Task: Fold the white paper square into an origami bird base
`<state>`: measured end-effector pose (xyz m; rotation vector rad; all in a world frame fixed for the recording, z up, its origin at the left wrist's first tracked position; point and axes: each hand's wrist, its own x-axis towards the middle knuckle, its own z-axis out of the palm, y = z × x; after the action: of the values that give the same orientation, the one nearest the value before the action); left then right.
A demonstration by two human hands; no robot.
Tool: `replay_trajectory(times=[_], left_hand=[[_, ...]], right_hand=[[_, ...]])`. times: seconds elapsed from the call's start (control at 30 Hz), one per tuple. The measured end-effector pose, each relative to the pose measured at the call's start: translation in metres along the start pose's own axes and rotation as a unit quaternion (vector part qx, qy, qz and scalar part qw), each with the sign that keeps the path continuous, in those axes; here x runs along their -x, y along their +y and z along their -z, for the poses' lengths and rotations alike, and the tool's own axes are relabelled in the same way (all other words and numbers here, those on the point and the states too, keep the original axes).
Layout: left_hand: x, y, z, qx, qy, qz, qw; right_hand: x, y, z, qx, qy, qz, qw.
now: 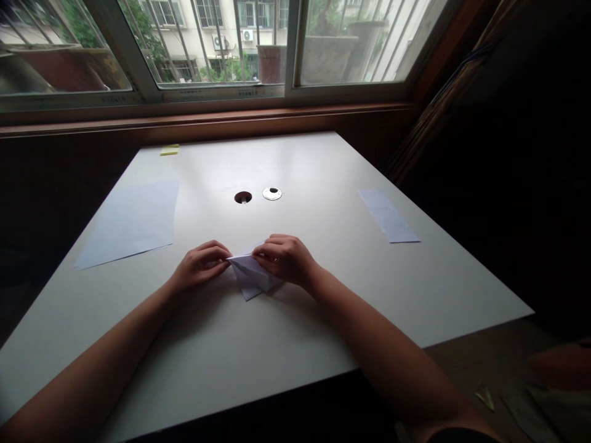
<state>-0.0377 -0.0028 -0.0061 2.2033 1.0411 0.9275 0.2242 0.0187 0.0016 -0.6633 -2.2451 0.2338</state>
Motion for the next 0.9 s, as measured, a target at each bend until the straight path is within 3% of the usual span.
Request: replay_trajectory(times=[0.57, 0.9], left_hand=[[0.001, -0.003, -0.002, 0.007, 0.018, 0.011, 1.000], [0.002, -0.006, -0.003, -0.019, 0.010, 0.008, 1.000]], right_hand=[[0.002, 0.006, 0.010, -0.123, 0.074, -0.100, 0.985], [0.005, 0.017, 0.007, -0.250, 0.109, -0.181, 0.945]])
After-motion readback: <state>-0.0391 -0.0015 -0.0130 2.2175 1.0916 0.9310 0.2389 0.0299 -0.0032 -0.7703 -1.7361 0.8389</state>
